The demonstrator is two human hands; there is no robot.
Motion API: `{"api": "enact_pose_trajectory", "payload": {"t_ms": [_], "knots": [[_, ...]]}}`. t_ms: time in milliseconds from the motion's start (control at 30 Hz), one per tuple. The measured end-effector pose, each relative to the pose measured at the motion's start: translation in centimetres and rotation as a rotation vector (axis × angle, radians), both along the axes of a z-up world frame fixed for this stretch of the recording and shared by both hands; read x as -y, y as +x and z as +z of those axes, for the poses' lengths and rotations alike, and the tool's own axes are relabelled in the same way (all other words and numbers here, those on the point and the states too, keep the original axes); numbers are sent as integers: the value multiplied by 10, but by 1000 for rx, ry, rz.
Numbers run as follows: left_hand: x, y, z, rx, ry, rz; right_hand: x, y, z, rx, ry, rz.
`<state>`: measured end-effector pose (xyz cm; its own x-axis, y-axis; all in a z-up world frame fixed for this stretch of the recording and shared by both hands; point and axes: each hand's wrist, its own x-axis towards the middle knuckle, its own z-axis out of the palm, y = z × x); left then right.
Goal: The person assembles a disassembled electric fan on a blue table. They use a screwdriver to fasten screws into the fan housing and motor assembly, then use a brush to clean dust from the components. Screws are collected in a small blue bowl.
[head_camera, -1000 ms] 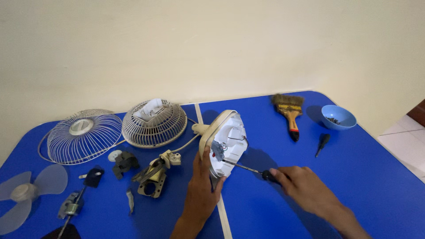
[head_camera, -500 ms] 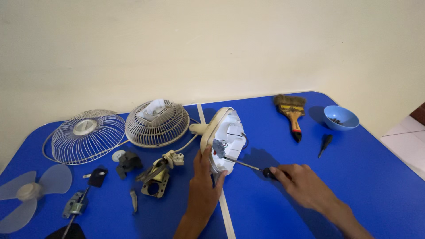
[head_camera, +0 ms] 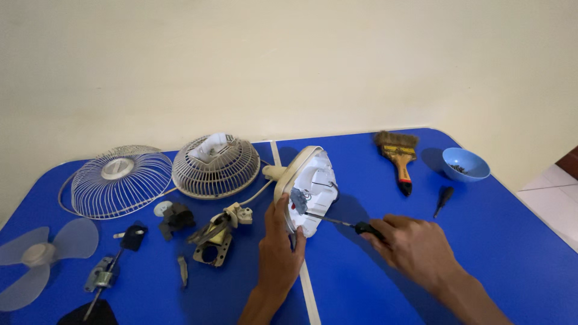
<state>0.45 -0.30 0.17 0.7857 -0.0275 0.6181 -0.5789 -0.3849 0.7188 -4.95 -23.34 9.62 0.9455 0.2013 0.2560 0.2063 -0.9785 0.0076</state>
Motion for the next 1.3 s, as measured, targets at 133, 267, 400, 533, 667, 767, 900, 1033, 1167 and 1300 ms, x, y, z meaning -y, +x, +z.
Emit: {"api": "enact_pose_trajectory", "payload": {"t_ms": [133, 267, 400, 533, 667, 767, 900, 1033, 1167, 1300], "knots": [[0, 1, 0, -45, 19, 4, 6, 1, 5, 209, -1, 213], [-1, 0, -1, -31, 39, 13, 3, 6, -4, -81, 118, -63], [0, 1, -3, -29, 38, 18, 7, 8, -11, -128, 15, -105], [0, 2, -3, -33, 14, 6, 9, 4, -9, -37, 23, 48], [-1, 0, -2, -30, 34, 5, 8, 3, -18, -217, 18, -122], [-1, 0, 0, -35, 42, 3, 17, 7, -31, -182, -15, -130], [0, -1, 2, -52, 48, 4, 33, 13, -45, 98, -85, 161], [-1, -2, 4, -37, 68, 17, 27, 6, -37, -39, 36, 75], [0, -2, 3, -82, 42, -4, 9, 2, -20, -266, 104, -116], [-1, 0, 3, -82, 75, 4, 4, 4, -13, -303, 77, -156]]}}
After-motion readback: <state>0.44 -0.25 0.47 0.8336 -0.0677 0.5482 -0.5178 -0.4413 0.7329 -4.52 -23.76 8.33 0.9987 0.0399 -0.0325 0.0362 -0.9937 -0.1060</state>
